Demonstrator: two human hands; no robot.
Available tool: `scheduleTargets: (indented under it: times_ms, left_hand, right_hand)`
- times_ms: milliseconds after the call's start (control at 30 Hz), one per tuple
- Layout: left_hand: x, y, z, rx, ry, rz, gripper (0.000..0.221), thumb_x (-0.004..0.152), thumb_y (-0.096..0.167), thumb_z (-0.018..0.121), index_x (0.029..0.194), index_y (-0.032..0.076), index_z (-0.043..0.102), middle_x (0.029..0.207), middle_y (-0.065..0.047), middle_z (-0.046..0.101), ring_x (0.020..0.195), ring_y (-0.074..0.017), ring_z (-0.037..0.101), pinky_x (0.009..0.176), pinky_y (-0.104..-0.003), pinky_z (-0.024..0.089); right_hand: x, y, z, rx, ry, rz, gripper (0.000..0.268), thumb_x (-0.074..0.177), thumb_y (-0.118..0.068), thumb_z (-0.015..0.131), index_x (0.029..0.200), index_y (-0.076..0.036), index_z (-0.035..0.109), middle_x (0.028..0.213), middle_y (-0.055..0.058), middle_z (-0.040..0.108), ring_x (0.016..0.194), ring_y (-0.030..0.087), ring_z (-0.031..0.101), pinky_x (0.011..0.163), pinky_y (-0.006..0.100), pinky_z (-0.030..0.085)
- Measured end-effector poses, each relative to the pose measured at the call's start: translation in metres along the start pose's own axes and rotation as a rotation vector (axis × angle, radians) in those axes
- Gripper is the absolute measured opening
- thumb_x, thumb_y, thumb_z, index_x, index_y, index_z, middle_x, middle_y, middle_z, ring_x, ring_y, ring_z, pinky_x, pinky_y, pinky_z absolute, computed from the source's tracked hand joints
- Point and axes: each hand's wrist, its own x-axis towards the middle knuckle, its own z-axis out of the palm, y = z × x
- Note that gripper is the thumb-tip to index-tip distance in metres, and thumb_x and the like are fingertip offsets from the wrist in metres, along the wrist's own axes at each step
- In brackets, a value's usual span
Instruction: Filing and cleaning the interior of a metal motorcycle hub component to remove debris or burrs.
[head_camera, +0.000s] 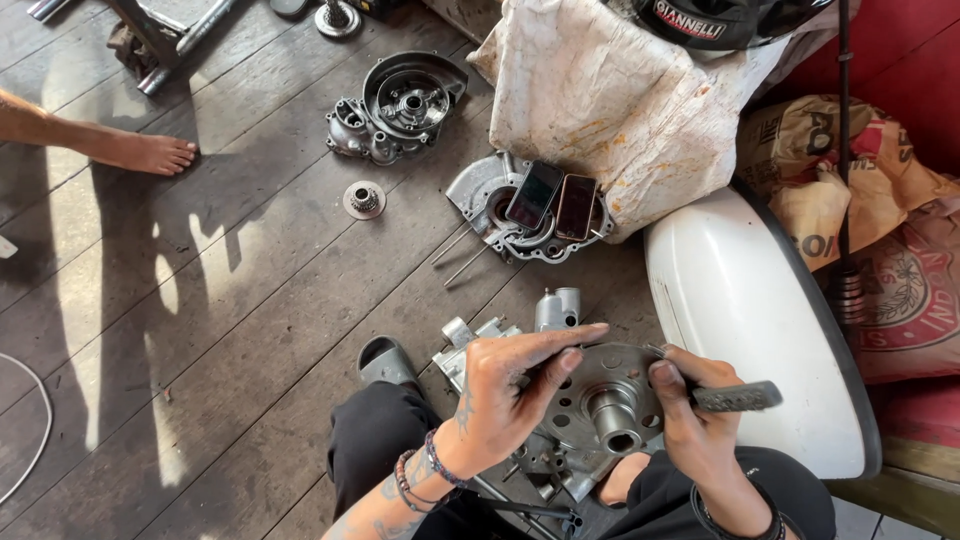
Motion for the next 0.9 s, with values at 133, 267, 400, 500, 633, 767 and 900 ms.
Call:
scheduleTargets:
  times_ms: [133,267,400,500,633,767,900]
  left_hand:
    - [0.0,-0.003,0.005,-0.064,0.011,-0.029,0.03,0.1,0.019,0.067,0.128,0.01,0.067,0.106,-0.007,0.079,0.073,-0.0111,0.071,0.067,-0.022,0.059]
    - [0.005,0.001,0.002,-0.136,-0.092,-0.134,0.048,0.092,0.023,0.074,0.136,0.009,0.062,0.109,-0.005,0.068,0.092,-0.0169,0.061,0.078,-0.028,0.054]
    - [0.001,-0.003,0.004,-0.152,-0.114,-0.113,0.053,0.09,0.028,0.076,0.137,0.008,0.061,0.122,-0.009,0.075,0.083,-0.0064,0.068,0.071,-0.024,0.059]
    - [-0.001,-0.002,0.004,-0.052,-0.021,-0.075,0.037,0.096,0.021,0.072,0.13,0.008,0.066,0.106,-0.008,0.08,0.057,-0.0036,0.052,0.05,-0.021,0.047]
    - [-0.007,-0.005,0.003,-0.001,0.021,-0.012,0.031,0.1,0.013,0.069,0.13,0.006,0.067,0.076,0.002,0.073,0.05,-0.0059,0.046,0.051,-0.02,0.046]
    - [-0.009,-0.008,0.001,-0.012,-0.034,-0.006,0.031,0.104,0.007,0.06,0.135,0.004,0.064,0.064,0.003,0.049,0.051,-0.0093,0.036,0.051,-0.023,0.039]
    - [-0.008,-0.009,0.002,-0.001,-0.102,0.058,0.037,0.104,0.002,0.055,0.141,0.003,0.056,0.102,-0.01,0.075,0.067,-0.0178,0.065,0.069,-0.028,0.057]
  right_hand:
    - [0.008,-0.009,-0.003,-0.042,0.072,-0.026,0.05,0.103,-0.036,0.05,0.063,-0.008,0.04,0.056,-0.002,0.033,0.05,0.01,0.026,0.048,0.03,0.018]
    - [0.007,-0.002,-0.004,-0.02,0.22,-0.006,0.05,0.106,-0.039,0.051,0.068,-0.006,0.044,0.062,0.0,0.038,0.059,0.011,0.036,0.056,0.029,0.027]
    - [0.008,0.0,-0.006,0.05,0.306,0.068,0.052,0.107,-0.041,0.054,0.069,-0.006,0.047,0.065,0.002,0.046,0.063,0.012,0.045,0.06,0.028,0.036]
    - [0.006,0.003,0.0,0.06,0.287,0.059,0.052,0.105,-0.047,0.055,0.077,-0.004,0.058,0.068,0.001,0.051,0.064,0.012,0.047,0.061,0.028,0.035]
    - [-0.014,0.045,-0.012,-0.032,0.361,0.027,0.03,0.106,-0.028,0.062,0.113,0.001,0.065,0.09,0.006,0.062,0.085,0.015,0.057,0.078,0.032,0.048]
    - [-0.005,0.032,-0.01,-0.064,0.315,-0.005,0.041,0.107,-0.033,0.057,0.078,-0.004,0.051,0.069,-0.002,0.042,0.067,0.01,0.037,0.063,0.028,0.032]
    - [0.012,0.001,-0.005,-0.073,0.304,-0.058,0.049,0.107,-0.034,0.051,0.067,-0.008,0.038,0.064,-0.003,0.029,0.061,0.01,0.027,0.059,0.029,0.021]
